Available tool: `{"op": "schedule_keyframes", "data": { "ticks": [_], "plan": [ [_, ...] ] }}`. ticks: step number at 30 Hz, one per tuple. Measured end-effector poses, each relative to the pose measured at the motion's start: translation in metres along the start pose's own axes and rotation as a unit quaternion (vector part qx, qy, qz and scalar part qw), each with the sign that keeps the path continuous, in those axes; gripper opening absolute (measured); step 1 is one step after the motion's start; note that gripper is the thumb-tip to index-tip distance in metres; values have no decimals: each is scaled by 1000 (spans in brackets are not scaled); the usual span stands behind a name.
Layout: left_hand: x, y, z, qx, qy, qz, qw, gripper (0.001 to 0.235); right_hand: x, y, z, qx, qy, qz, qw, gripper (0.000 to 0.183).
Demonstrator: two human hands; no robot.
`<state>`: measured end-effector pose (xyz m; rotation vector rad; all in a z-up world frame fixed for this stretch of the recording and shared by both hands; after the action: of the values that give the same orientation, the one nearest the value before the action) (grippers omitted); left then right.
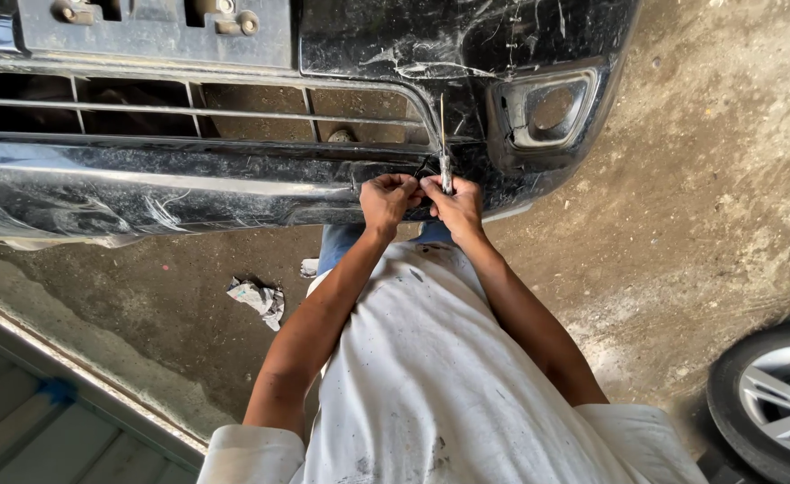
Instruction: The person uses a small tool to scrape and smooth a damaged area on the front bumper of a car. They work on the corner of the bumper, applying pressure to the surface, then step back and walk away from the vehicle.
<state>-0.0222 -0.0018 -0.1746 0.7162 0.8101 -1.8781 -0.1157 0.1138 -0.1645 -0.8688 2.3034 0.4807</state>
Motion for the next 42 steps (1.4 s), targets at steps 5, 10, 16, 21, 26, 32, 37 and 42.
{"op": "schedule_keyframes", "data": {
  "ticks": [5, 10, 16, 21, 26, 32, 37, 42],
  "plan": [
    [-7, -9, 17, 62, -4, 29, 998, 14, 4, -7, 6, 8, 0, 52, 999, 16],
    [-9, -13, 24, 52, -3, 37, 998, 16, -1, -8, -12, -5, -18, 74, 997, 16],
    [-12, -19, 33, 98, -33, 42, 994, 16, 6, -2, 2, 7, 0, 32, 999, 16],
    [-10, -10, 30, 121, -38, 28, 991, 14, 4, -3, -19, -119, 2, 70, 990, 25],
    [-14, -14, 38, 184, -36, 56, 981, 14, 12, 0, -14, -136, -35, 84, 987, 40],
    [-11, -22, 41, 200, -54, 57, 977, 14, 22, 10, -23, -199, -103, 47, 973, 40],
    [-14, -22, 37, 220, -84, 70, 969, 15, 19, 23, -19, -138, -35, -34, 989, 32],
    [-15, -24, 36, 233, -103, 72, 964, 17, 29, 30, -26, -284, -15, 18, 958, 45]
  ]
}}
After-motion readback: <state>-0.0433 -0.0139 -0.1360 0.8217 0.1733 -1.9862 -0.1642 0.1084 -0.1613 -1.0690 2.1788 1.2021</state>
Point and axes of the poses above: each hand's wrist, its own x-axis towards the middle knuckle, its own y-axis out of the back of the hand, z = x × y, the point moved 1 cm from there along x, towards the middle knuckle, and after that the axes turned 12 degrees about -x, right-handed, at the moved point
